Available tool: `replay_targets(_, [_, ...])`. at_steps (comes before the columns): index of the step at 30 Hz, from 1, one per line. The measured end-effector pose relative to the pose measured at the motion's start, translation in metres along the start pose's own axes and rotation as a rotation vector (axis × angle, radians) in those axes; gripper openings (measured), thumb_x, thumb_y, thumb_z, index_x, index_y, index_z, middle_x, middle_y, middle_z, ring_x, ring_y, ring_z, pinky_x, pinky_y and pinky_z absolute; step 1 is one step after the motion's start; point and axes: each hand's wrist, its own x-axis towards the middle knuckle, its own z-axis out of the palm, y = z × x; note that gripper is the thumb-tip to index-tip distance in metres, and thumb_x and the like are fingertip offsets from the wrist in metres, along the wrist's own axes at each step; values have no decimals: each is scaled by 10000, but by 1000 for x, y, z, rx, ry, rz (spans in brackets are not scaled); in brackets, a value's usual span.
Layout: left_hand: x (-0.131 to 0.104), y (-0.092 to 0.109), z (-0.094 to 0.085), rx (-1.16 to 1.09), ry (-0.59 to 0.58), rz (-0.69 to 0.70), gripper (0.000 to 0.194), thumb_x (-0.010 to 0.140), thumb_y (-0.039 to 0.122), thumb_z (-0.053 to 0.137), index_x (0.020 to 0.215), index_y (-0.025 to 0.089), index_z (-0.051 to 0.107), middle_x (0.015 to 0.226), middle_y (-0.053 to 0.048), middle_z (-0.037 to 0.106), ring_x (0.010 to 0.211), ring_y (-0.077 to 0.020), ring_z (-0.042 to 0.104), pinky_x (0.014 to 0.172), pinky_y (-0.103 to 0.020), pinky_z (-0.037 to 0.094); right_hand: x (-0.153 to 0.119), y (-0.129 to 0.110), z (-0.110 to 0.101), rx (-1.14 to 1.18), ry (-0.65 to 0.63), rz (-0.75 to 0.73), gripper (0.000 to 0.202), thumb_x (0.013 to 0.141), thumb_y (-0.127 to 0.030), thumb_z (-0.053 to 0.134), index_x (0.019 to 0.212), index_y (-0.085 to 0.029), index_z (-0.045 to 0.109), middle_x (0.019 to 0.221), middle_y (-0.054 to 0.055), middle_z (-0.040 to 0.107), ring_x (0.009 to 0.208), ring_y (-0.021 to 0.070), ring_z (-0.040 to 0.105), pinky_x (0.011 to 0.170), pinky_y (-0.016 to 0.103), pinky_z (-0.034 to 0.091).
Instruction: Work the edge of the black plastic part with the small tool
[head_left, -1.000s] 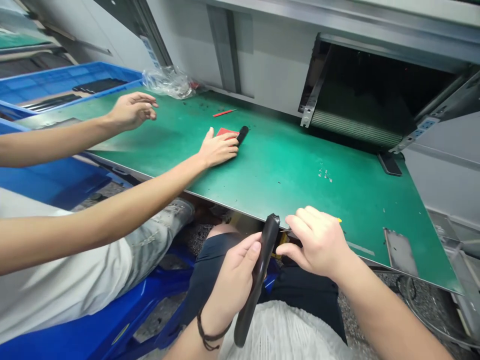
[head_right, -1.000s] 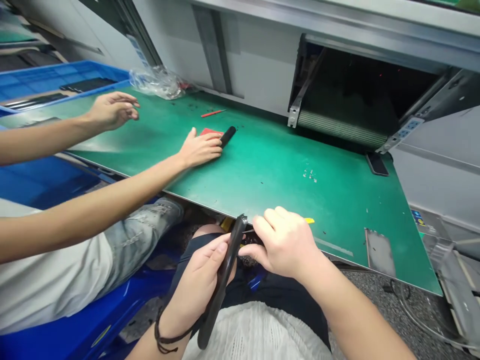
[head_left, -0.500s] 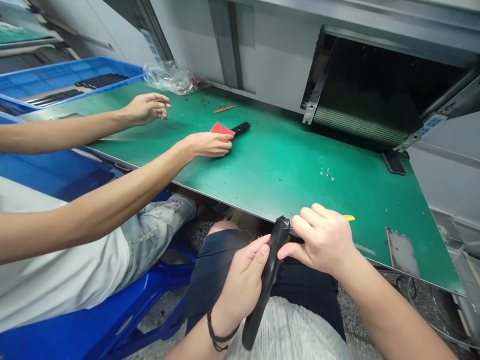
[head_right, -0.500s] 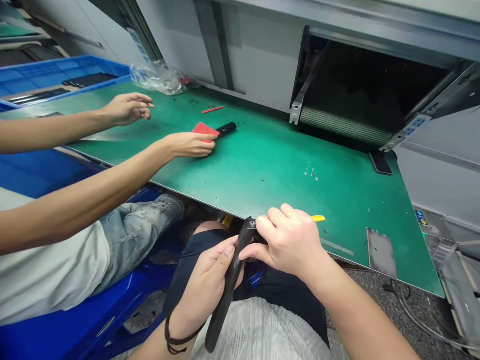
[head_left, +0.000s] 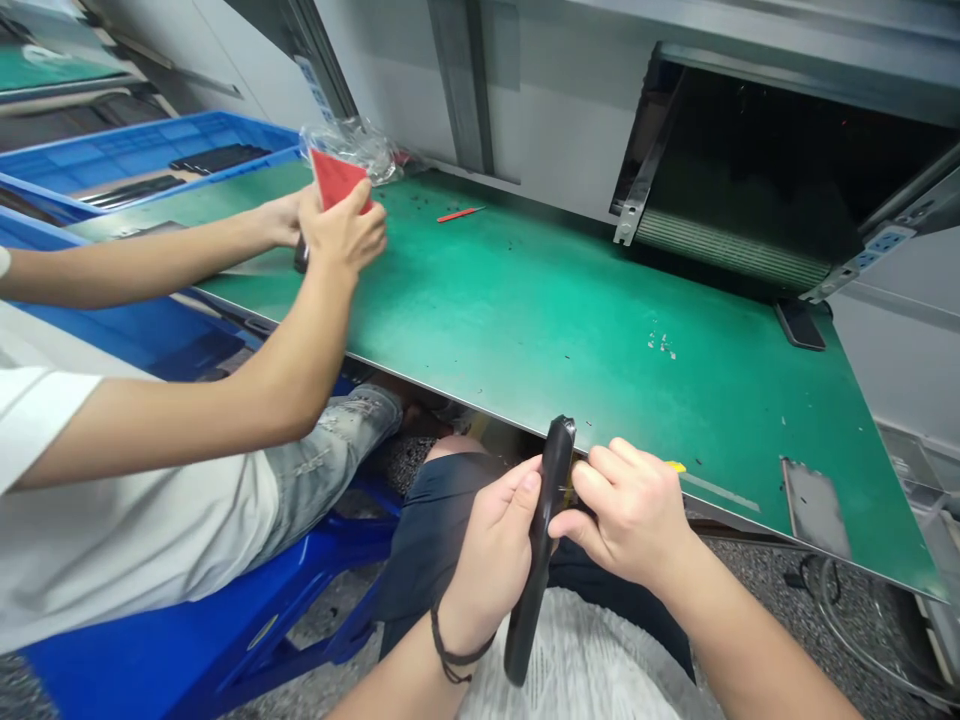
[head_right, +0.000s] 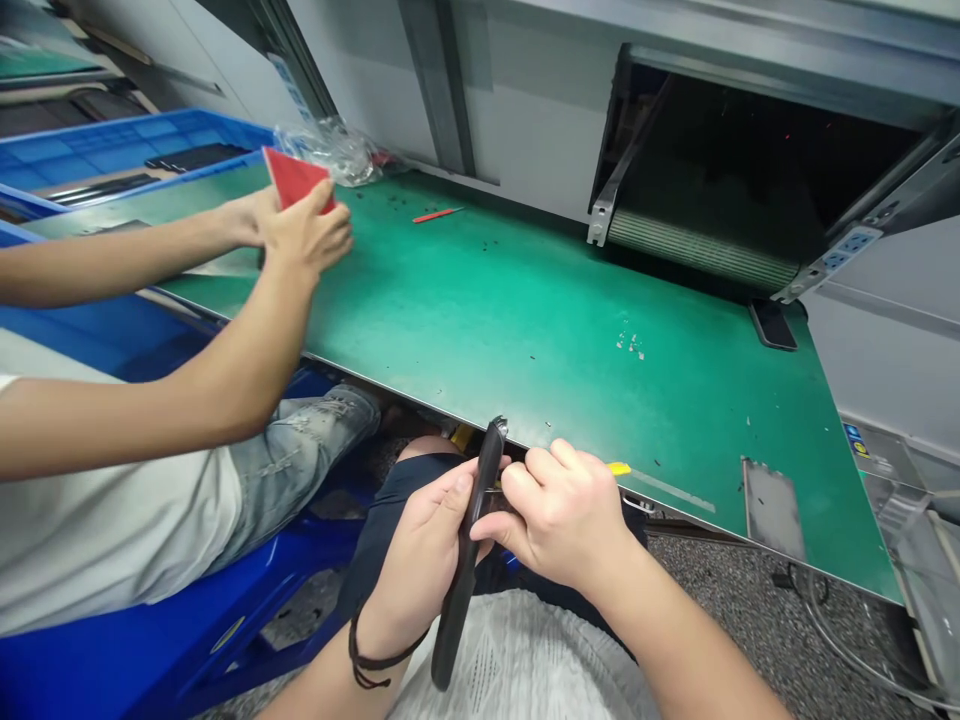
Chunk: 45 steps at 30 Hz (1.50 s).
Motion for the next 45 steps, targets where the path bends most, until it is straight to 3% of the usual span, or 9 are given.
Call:
replay_targets(3, [3,5,-1,38,59,59,548,1006,619,568,1225,145,732,654,20,544,544,-76,439,543,-208,392,-6,-10,6,44,-42,1,660,1076,-701,279,751,-197,554,716,16,477,686,183,328,630,344,233])
replay_targets(7, [5,11,-2,12,129,57,529,1018,600,556,1249,156,728,590,63,410,517,-71,341,516,-210,336,-11,-22,10,70,-87,-22,700,1054,-747,246,747,-198,553,722,24,490,691,188,340,631,355,214])
replay_targets(12, [9,12,-3,-35,170,49,504,1022,576,562,1250,154,714,649,46,445,552,-69,350,526,-205,341,-14,-29,13,72,-114,-64,661,1076,-696,271,759,-198,565,723,29,500,699,195,344,639,362,200])
replay_targets(20, [15,17,0,-241,191,-17,530,971,598,627,1251,150,673,589,79,364,476,-62,293,418,-183,267,-19,-34,17,80,-120,-88,646,1100,-643,253,758,-199,574,713,31,496,703,200,339,633,370,179])
replay_targets(31, [28,31,-8,-350,337,96,486,985,533,643,1250,127,681,583,86,371,447,-47,298,381,-138,285,-34,-52,16,182,-196,-98,665,1077,-701,251,760,-200,554,719,20,482,688,191,352,622,366,187])
replay_targets(37, [37,39,-16,-554,448,57,324,1086,356,492,1191,97,658,601,92,305,436,-43,264,367,-140,234,-44,-57,26,76,-77,-161,433,1074,-404,540,697,-190,533,653,14,430,663,178,318,620,385,142])
replay_targets(40, [38,40,-25,-642,524,31,307,1101,340,449,1122,109,650,593,93,279,425,-48,244,361,-154,219,-56,-56,36,190,-9,-59,313,1009,-210,629,712,-194,533,637,-5,422,643,164,327,604,375,176])
replay_targets(42, [36,40,-30,-660,574,30,291,1098,346,456,1087,123,644,587,91,288,421,-53,247,362,-163,223,-62,-53,39,311,-8,128,80,1001,-130,596,954,-174,645,729,4,528,676,162,428,604,343,277])
replay_targets(45, [35,35,-34,-673,616,28,257,1092,342,465,1069,146,629,588,87,321,425,-60,265,378,-169,256,-64,-51,40,609,-100,395,373,1009,-192,608,1379,-189,571,892,24,617,749,158,559,632,296,424])
